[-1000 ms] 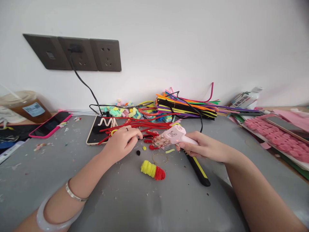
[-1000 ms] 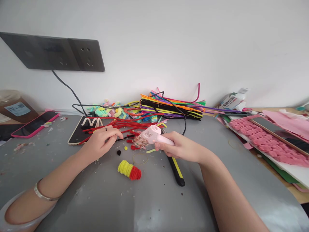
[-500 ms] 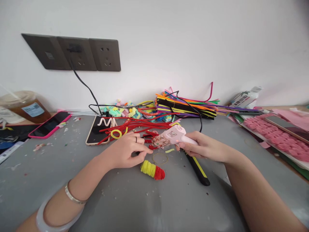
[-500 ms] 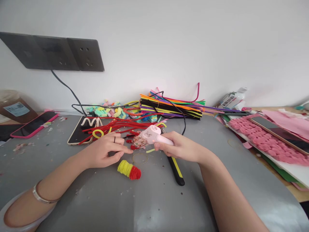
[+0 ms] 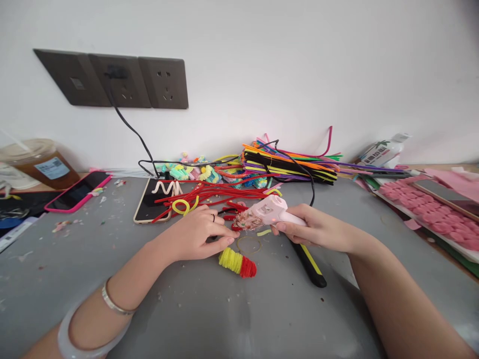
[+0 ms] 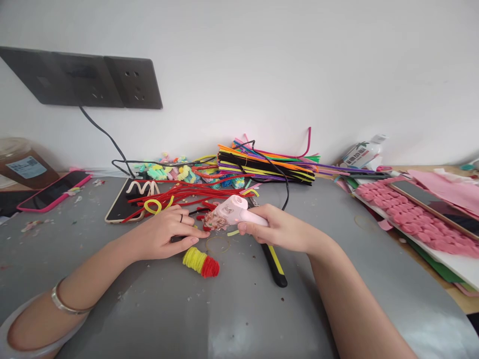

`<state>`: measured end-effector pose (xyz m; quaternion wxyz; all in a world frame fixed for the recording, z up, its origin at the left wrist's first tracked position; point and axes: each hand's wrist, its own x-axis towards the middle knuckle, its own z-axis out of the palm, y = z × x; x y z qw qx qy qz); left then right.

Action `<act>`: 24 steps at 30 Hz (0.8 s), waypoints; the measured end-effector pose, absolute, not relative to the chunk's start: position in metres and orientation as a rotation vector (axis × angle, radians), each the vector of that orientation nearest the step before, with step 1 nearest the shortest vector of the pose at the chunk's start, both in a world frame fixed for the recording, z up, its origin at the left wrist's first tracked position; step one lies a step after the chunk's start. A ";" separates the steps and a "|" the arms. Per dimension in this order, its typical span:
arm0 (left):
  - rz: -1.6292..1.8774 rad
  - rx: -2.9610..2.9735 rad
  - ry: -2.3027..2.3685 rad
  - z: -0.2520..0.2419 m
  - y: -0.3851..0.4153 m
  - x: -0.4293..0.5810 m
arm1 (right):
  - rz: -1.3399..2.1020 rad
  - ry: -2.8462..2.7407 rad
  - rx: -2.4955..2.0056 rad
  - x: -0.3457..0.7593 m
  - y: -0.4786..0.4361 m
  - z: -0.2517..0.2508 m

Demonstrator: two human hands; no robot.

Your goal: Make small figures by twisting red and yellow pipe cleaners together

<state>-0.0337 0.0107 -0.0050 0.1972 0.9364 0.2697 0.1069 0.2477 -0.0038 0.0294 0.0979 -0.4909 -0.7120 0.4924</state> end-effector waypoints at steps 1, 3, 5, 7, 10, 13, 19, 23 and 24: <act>0.297 2.616 0.756 -0.005 0.011 -0.034 | 1.463 -2.108 -1.456 0.248 -0.004 0.030; 0.293 2.604 0.758 -0.005 0.011 -0.034 | 1.474 -2.105 -1.470 0.249 -0.004 0.030; 0.281 2.593 0.765 -0.005 0.010 -0.035 | 1.483 -2.103 -1.484 0.251 -0.003 0.030; 0.268 2.581 0.779 -0.006 0.011 -0.035 | 1.489 -2.100 -1.494 0.253 -0.003 0.029; 0.259 2.567 0.793 -0.006 0.011 -0.035 | 1.492 -2.088 -1.496 0.255 -0.003 0.027; 0.263 2.570 0.787 -0.006 0.010 -0.035 | 1.495 -2.077 -1.486 0.256 -0.003 0.027; 0.292 2.579 0.778 -0.005 0.010 -0.035 | 1.471 -2.086 -1.458 0.256 -0.003 0.026; 0.296 2.600 0.744 -0.006 0.010 -0.036 | 1.493 -2.078 -1.469 0.254 -0.003 0.028; 0.295 2.604 0.735 -0.006 0.010 -0.036 | 1.497 -2.077 -1.471 0.254 -0.003 0.028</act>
